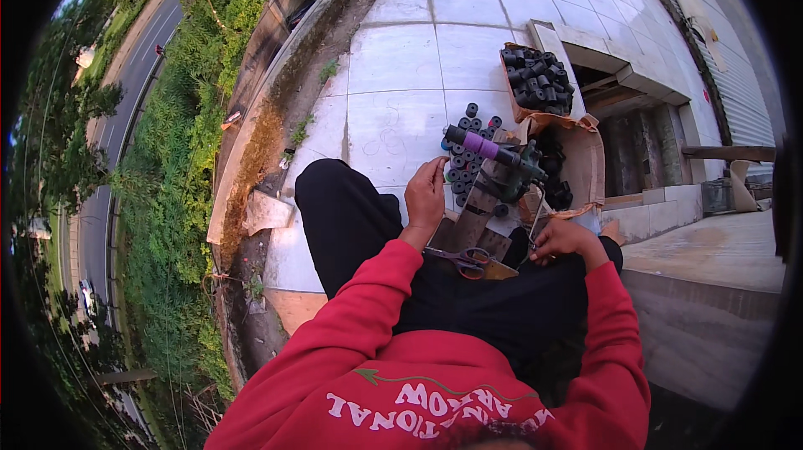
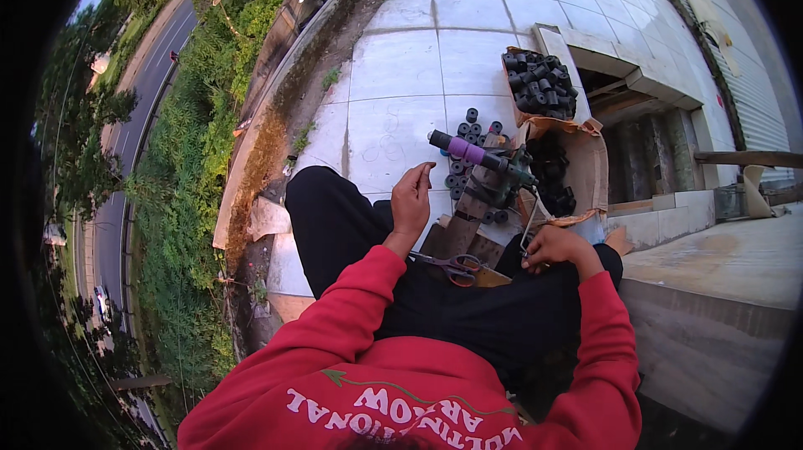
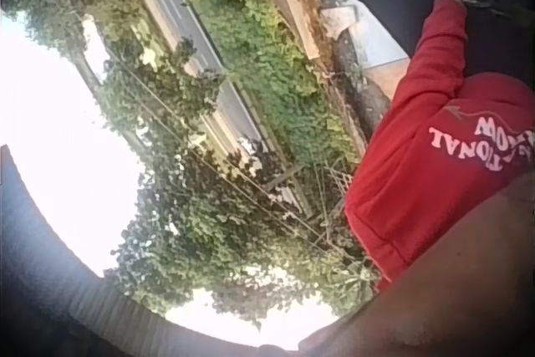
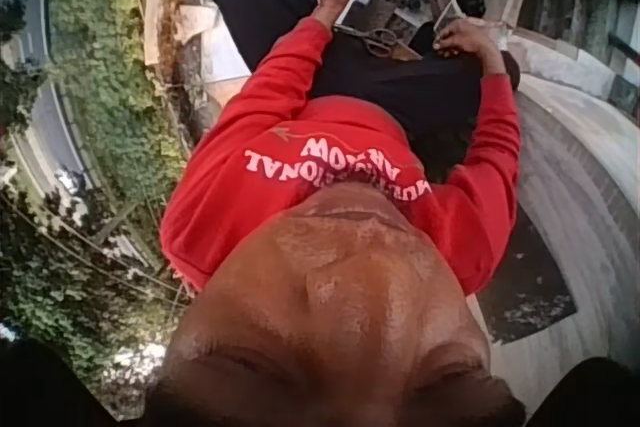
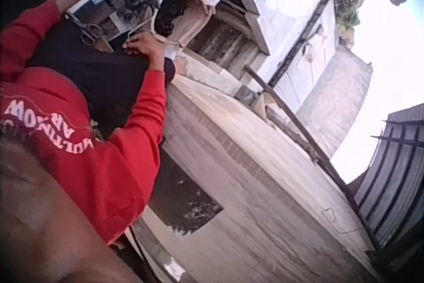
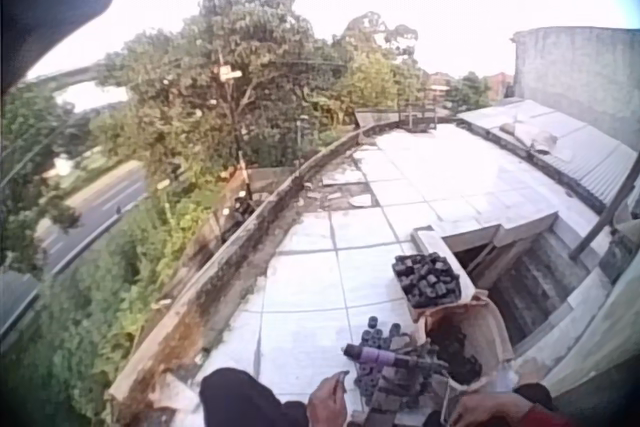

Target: The recorder is seen assembling small black electronic components using a specialized rig and a pair of scissors.

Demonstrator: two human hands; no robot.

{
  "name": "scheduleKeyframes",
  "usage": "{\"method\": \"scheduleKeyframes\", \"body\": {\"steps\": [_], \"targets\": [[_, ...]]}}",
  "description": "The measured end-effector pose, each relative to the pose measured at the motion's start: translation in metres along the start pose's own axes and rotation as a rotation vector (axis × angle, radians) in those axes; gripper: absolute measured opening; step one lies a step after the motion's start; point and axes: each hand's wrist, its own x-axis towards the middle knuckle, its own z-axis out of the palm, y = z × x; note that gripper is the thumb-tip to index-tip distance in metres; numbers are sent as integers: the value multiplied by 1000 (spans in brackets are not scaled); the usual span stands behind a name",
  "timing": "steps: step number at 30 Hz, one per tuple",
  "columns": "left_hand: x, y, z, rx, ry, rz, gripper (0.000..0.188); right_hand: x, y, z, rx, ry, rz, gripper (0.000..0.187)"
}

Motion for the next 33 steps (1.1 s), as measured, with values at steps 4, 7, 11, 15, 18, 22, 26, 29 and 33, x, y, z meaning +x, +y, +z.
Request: {"method": "scheduleKeyframes", "body": {"steps": [4, 7, 11, 15, 18, 22, 26, 29, 33], "targets": [[0, 5, -1, 35, 6, 5, 22, 71, 34, -7, -257, -42, 58, 31], [0, 6, 3, 39, 9, 18, 22, 110, 71, -29, -334, 22, 1, 32], [0, -2, 1, 28, 25, 15, 21, 143, 80, -55, -238, 184, 121, 37], [-1, -6, -3, 27, 38, 39, 21, 160, 85, -69, -100, 474, 50, 32], [-1, -2, 2, 34, -6, -15, 22, 163, 110, -95, 15, 586, -16, 21], [-1, -3, -3, 41, 15, 13, 22, 167, 99, -112, -341, 882, -78, 23], [-2, 0, -5, 63, 9, 10, 22, 151, 81, -138, -190, 1024, -77, 25], [-3, 3, -2, 56, -1, 5, 23, 125, 64, -164, -188, 1048, -110, 23], [-4, 0, -4, 68, 8, 2, 23, 82, 29, -176, -199, 1036, -131, 22]]}}
